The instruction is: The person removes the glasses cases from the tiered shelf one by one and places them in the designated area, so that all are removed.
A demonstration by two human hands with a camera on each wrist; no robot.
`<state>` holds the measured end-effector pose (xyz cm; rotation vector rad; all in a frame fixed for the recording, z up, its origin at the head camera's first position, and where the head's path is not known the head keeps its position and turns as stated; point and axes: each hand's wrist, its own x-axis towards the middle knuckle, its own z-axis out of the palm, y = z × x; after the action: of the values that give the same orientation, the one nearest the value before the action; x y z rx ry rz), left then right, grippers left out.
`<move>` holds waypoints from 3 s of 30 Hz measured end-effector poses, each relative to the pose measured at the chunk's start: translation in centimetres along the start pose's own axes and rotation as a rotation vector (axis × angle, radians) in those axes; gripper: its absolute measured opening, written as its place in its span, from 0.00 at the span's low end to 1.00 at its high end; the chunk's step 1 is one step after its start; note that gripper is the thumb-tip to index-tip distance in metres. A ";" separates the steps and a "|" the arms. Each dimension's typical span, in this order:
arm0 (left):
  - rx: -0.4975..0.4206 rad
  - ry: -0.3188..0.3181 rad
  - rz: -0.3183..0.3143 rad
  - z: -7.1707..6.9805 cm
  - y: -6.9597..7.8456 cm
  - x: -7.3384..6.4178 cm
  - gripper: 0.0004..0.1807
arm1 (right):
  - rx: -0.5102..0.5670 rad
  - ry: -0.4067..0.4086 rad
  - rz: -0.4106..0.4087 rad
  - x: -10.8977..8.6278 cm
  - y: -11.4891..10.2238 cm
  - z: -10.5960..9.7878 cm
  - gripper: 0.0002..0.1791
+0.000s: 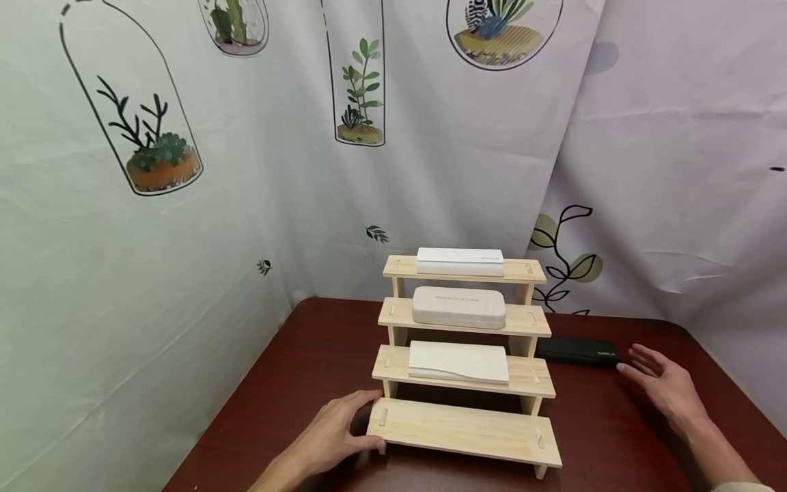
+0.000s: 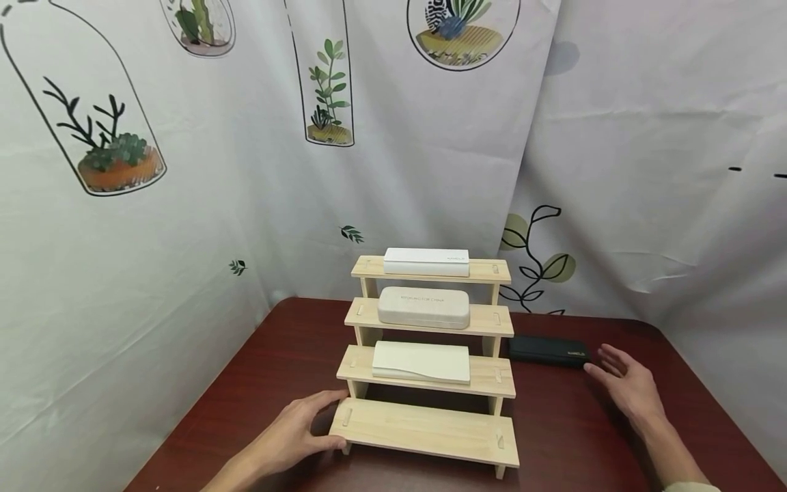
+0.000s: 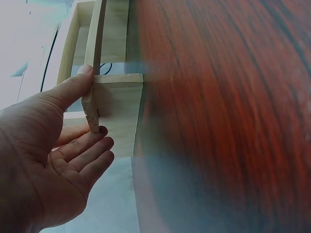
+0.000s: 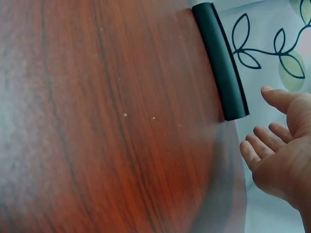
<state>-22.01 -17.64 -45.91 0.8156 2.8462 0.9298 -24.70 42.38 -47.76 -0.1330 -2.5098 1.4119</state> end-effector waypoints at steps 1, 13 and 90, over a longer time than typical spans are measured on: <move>-0.002 0.000 -0.002 0.0 0.0 0.0 0.45 | 0.008 0.002 -0.008 -0.1 -0.1 0.0 0.48; -0.004 0.038 0.012 -0.7 -0.2 -0.5 0.46 | 0.012 -0.022 -0.136 -1.0 -3.2 1.0 0.44; -0.101 0.277 0.060 -1.8 1.8 5.8 0.43 | -0.178 0.175 -0.669 -7.0 -15.1 13.4 0.41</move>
<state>-26.55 -14.52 -42.73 0.8237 2.9836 1.2768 -20.83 22.02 -42.81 0.4844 -2.2155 0.8648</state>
